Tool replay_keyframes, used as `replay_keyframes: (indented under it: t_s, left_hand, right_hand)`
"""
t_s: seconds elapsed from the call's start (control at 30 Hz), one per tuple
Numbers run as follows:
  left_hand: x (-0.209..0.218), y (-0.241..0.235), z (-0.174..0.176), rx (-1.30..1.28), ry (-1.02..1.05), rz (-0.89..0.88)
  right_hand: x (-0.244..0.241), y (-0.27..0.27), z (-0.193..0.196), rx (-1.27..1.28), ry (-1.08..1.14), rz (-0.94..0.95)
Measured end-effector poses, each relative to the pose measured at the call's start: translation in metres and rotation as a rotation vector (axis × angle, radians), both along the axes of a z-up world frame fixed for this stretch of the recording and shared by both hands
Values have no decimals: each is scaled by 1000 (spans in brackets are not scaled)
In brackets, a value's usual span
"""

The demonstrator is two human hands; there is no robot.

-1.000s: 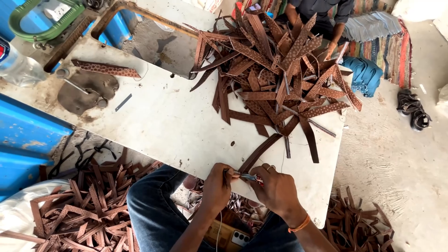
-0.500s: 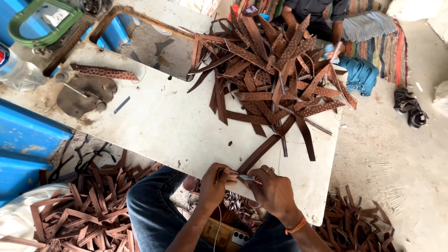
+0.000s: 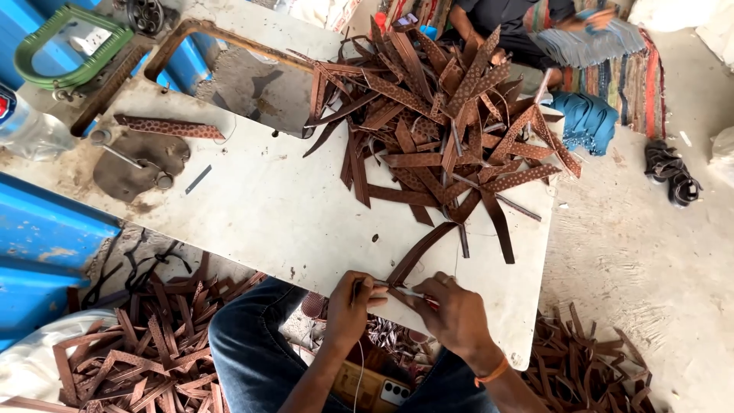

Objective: The person trims excess material from patterned leather straps using a small cutting tool at a workbench.

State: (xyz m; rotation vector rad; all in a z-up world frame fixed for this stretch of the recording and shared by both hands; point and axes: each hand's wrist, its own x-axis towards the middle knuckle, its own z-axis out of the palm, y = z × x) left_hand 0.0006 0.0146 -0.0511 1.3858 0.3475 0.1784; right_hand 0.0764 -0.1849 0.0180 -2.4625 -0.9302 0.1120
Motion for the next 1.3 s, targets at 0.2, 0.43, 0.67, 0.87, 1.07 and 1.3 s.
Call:
replay_keyframes:
  t_s: [0.2, 0.43, 0.67, 0.87, 1.07, 1.3]
  left_hand:
    - [-5, -9, 1, -189, 67, -84]
    - [-13, -10, 38, -441, 185, 76]
    - [-8, -13, 44, 371, 144, 28]
    - [-1, -4, 64, 555, 244, -100]
    - [2, 5, 39, 301, 171, -86]
    - [-2, -1, 46, 317, 178, -86]
  right_hand:
    - [-17, 20, 64, 50, 637, -292]
    - [-20, 7, 51, 248, 736, -330]
    - [-24, 19, 71, 112, -7, -129]
    - [-15, 19, 48, -23, 76, -44]
    - [-2, 18, 26, -122, -39, 3]
    - [-5, 32, 49, -38, -133, 20]
